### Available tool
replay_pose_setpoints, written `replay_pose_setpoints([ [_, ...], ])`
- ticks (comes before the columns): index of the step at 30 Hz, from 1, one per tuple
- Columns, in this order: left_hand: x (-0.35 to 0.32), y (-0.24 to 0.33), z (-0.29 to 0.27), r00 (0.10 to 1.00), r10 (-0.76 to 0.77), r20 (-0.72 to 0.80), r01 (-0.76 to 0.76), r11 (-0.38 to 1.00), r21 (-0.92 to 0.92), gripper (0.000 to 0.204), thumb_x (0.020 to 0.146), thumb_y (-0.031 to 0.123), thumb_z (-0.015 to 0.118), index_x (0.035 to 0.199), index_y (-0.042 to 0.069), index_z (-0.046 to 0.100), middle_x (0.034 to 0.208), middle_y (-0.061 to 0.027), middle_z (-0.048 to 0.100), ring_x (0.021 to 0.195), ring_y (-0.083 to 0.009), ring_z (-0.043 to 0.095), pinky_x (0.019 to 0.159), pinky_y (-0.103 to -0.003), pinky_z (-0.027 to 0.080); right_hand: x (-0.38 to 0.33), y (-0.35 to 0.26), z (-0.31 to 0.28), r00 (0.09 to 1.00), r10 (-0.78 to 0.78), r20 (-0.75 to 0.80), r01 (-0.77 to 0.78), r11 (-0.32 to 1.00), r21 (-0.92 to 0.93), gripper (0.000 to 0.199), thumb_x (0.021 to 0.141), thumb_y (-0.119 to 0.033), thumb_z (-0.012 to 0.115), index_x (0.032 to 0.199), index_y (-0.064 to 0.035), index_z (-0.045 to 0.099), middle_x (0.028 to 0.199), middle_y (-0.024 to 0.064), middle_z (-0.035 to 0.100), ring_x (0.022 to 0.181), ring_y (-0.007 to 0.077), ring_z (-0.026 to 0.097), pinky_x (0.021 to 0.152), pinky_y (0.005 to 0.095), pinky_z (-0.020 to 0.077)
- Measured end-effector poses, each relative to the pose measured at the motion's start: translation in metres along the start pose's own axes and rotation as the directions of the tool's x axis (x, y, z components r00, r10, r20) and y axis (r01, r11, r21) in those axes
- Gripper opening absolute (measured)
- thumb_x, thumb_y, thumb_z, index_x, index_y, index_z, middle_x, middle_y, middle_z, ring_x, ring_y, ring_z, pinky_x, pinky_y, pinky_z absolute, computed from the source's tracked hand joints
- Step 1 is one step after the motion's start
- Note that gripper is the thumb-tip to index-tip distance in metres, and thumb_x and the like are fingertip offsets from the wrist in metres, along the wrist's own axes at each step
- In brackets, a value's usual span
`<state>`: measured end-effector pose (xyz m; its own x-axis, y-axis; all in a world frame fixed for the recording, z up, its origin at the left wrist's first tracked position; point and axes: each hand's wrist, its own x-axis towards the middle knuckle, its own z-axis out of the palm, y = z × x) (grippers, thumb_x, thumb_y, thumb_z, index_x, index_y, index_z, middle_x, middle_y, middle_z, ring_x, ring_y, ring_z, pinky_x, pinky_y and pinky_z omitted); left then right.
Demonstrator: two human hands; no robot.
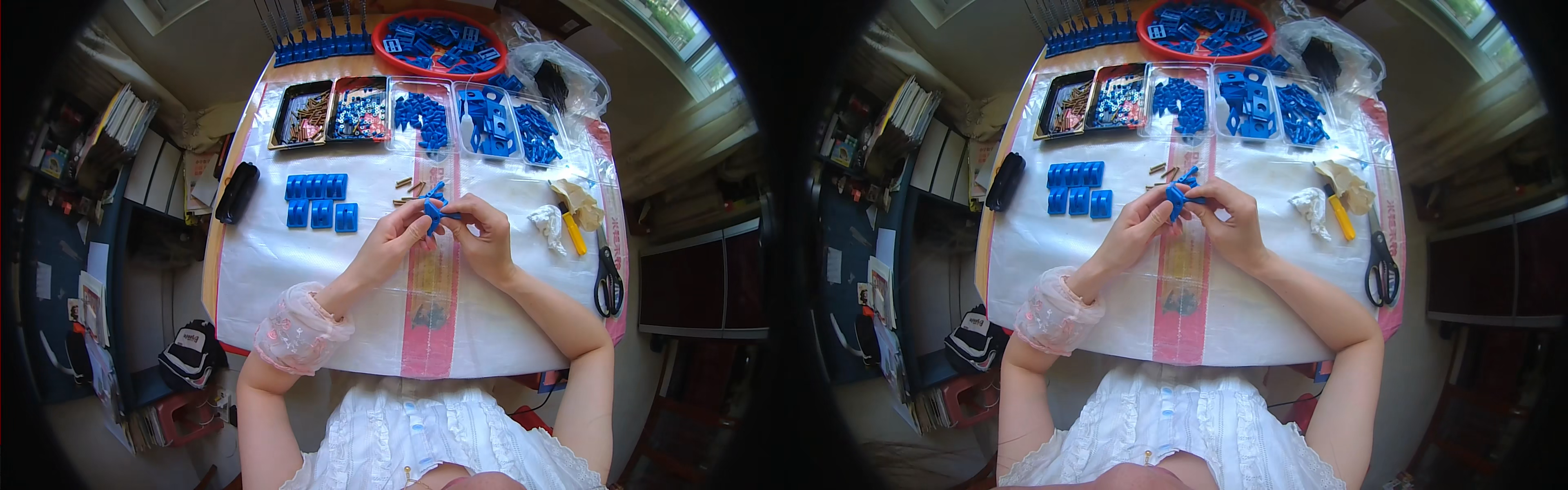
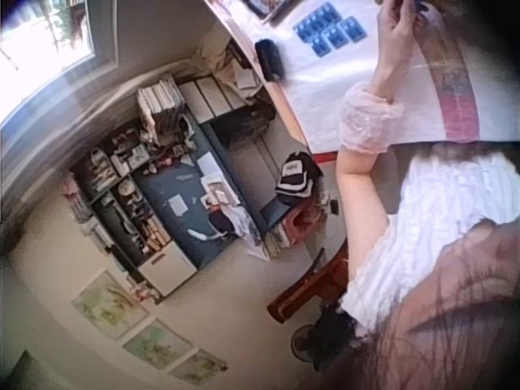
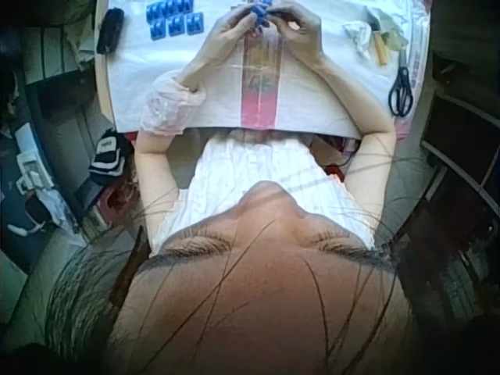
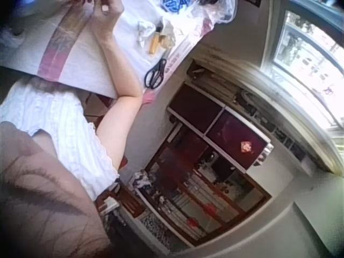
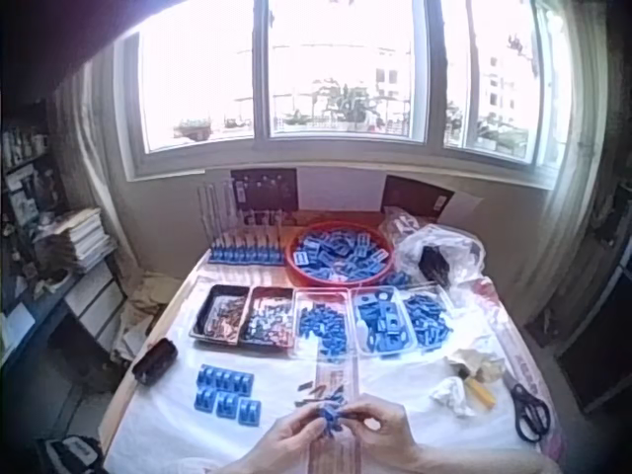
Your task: The recorder is assembling blue plastic housings and inserting small metal components.
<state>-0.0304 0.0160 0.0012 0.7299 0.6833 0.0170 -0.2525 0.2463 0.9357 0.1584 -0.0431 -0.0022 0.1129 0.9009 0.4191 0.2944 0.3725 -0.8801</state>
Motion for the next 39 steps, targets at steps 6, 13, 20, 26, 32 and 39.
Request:
replay_pose_setpoints([
  [6, -0.002, -0.005, -0.007, 0.998, -0.057, 0.034, 0.058, 0.998, -0.006, 0.04, 0.111, 0.03, 0.049, 0.142, 0.005, 0.051, 0.111, -0.0057, 0.064, 0.092, -0.0076, 0.058, 0.083, -0.023, 0.049, 0.001, -0.006, 0.001, 1.0, 0.024, -0.01, -0.025, 0.999, -0.029, 0.019, 0.087, 0.006, 0.073, 0.105, 0.0001, 0.074, 0.096, 0.0076, 0.072, 0.081, 0.0131, 0.069, 0.068, 0.0252, 0.0545],
  [13, -0.002, -0.008, -0.008, 0.997, -0.068, 0.048, 0.067, 0.998, 0.02, 0.036, 0.112, 0.03, 0.047, 0.139, 0.008, 0.051, 0.106, -0.004, 0.063, 0.086, -0.0068, 0.057, 0.081, -0.023, 0.05, 0.001, -0.005, 0.0, 1.0, 0.016, 0.01, -0.016, 0.999, -0.041, 0.02, 0.088, 0.006, 0.073, 0.106, 0.0002, 0.074, 0.097, 0.0075, 0.073, 0.082, 0.0129, 0.069, 0.068, 0.0249, 0.0536],
  [20, -0.003, -0.005, -0.006, 0.993, -0.093, 0.067, 0.092, 0.996, 0.018, 0.034, 0.112, 0.029, 0.045, 0.138, 0.008, 0.05, 0.108, -0.0041, 0.063, 0.086, -0.0069, 0.057, 0.082, -0.024, 0.05, -0.001, -0.007, -0.001, 1.0, -0.001, 0.005, 0.001, 0.998, -0.063, 0.02, 0.087, 0.008, 0.072, 0.106, 0.0006, 0.074, 0.098, 0.0085, 0.073, 0.082, 0.0144, 0.069, 0.067, 0.0256, 0.0538],
  [26, -0.004, -0.006, -0.007, 0.992, -0.094, 0.083, 0.094, 0.996, 0.002, 0.032, 0.113, 0.027, 0.044, 0.137, 0.006, 0.049, 0.104, -0.0037, 0.061, 0.084, -0.0071, 0.055, 0.08, -0.024, 0.048, 0.0, -0.005, 0.0, 0.999, -0.023, 0.022, 0.024, 0.999, -0.049, 0.022, 0.086, 0.01, 0.071, 0.106, 0.0012, 0.074, 0.096, 0.0093, 0.072, 0.083, 0.0156, 0.07, 0.068, 0.0262, 0.0544],
  [32, -0.002, -0.009, -0.004, 0.995, -0.036, 0.096, 0.038, 0.999, -0.014, 0.031, 0.113, 0.025, 0.043, 0.136, 0.006, 0.049, 0.096, -0.0007, 0.053, 0.079, -0.0075, 0.044, 0.072, -0.023, 0.04, 0.002, -0.005, -0.001, 0.997, -0.052, 0.05, 0.052, 0.999, 0.0, 0.022, 0.086, 0.012, 0.07, 0.105, 0.0022, 0.073, 0.095, 0.0106, 0.072, 0.082, 0.0161, 0.069, 0.068, 0.0268, 0.0546],
  [39, -0.004, -0.011, -0.003, 0.987, -0.101, 0.122, 0.121, 0.977, -0.177, 0.031, 0.113, 0.026, 0.043, 0.137, 0.007, 0.047, 0.094, 0.0011, 0.049, 0.075, -0.0073, 0.038, 0.068, -0.022, 0.036, 0.005, -0.012, -0.005, 0.988, -0.131, 0.076, 0.141, 0.981, -0.136, 0.025, 0.082, 0.015, 0.069, 0.102, 0.0016, 0.073, 0.089, 0.0121, 0.07, 0.079, 0.0214, 0.07, 0.068, 0.0305, 0.0534],
])
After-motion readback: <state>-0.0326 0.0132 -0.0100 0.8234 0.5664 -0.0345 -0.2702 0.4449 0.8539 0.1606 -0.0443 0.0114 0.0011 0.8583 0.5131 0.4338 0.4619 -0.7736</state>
